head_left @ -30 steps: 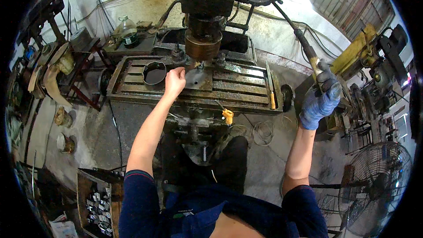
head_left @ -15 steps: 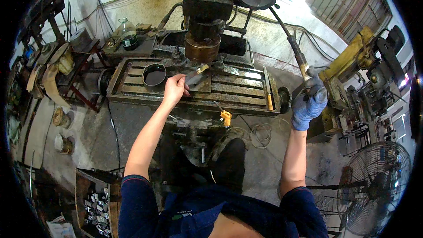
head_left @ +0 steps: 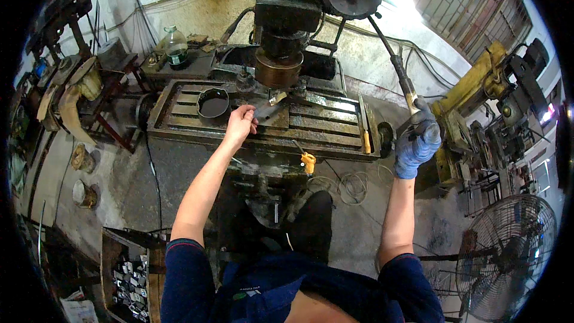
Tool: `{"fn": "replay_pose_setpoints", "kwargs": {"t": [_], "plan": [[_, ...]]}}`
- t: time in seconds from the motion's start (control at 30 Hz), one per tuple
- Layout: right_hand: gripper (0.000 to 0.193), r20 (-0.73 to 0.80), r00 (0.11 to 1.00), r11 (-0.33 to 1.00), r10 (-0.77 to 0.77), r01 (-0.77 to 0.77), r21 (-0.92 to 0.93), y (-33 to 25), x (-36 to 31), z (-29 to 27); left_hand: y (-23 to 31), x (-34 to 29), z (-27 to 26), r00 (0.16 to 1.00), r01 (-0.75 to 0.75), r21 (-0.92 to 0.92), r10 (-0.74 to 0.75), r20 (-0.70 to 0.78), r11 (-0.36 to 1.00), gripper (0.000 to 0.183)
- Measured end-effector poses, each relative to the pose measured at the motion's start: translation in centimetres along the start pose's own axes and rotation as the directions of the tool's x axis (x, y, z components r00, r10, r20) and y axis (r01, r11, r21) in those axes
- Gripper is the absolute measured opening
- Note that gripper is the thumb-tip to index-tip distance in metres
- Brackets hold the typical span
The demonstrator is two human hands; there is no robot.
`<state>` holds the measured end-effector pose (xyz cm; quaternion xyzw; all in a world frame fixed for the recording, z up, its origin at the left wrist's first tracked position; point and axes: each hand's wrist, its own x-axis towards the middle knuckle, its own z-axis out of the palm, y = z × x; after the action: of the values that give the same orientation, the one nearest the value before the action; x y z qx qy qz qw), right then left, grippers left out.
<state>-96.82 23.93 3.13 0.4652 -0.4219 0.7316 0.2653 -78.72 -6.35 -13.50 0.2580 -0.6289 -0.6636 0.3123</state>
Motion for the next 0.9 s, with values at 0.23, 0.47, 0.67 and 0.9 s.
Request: {"fn": "replay_pose_setpoints", "kwargs": {"t": [0.23,0.47,0.67,0.9], "plan": [[0.040,0.050,0.999,0.999,-0.019,0.018,0.031,-0.7,1.5,-0.1,0.0,0.3,0.0,0.999,-0.017,0.062,0.019,-0.035,0.998,0.025],[0.040,0.116,0.989,0.995,-0.094,0.092,0.027,-1.2,3.1,0.0,0.0,0.6,-0.1,0.999,0.010,0.063,-0.008,-0.036,0.998,0.023],[0.039,0.080,0.994,0.992,-0.072,0.080,-0.093,-2.4,4.4,0.3,-0.2,0.7,0.4,0.995,-0.060,0.028,0.062,-0.081,0.998,0.019],[0.048,0.063,0.991,0.982,-0.122,0.130,-0.140,-2.9,6.9,1.2,0.1,1.1,0.5,0.992,-0.082,0.046,0.086,-0.089,0.996,0.017]]}}
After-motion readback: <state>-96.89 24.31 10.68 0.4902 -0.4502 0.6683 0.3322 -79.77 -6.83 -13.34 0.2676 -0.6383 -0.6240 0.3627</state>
